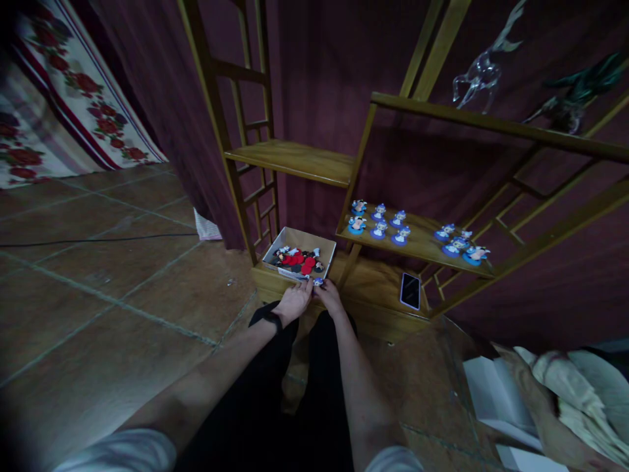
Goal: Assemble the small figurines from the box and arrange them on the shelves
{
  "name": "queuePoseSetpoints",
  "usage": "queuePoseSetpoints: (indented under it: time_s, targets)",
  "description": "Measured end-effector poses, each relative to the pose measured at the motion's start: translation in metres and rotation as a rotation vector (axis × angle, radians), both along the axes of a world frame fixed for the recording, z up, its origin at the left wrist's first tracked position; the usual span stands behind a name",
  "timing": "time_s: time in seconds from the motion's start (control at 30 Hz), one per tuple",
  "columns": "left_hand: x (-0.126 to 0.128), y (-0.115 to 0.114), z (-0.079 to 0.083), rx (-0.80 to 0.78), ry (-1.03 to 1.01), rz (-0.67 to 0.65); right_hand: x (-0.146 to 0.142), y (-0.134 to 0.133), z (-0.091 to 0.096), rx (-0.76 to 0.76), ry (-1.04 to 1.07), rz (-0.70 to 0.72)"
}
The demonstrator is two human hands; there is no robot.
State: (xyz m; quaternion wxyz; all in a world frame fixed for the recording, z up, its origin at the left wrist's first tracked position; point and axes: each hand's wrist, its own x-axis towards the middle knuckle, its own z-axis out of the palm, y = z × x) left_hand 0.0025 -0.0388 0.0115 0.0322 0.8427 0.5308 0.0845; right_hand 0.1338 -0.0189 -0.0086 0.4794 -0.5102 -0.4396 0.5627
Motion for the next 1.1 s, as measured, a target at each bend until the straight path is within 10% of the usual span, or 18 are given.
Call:
queuePoseSetpoints:
  time_s: [1.1]
  targets:
    - [-0.002, 0.006, 0.001, -0.053, -0.021, -0.029, 0.001, 0.009, -0.015, -0.027, 0.006, -0.025]
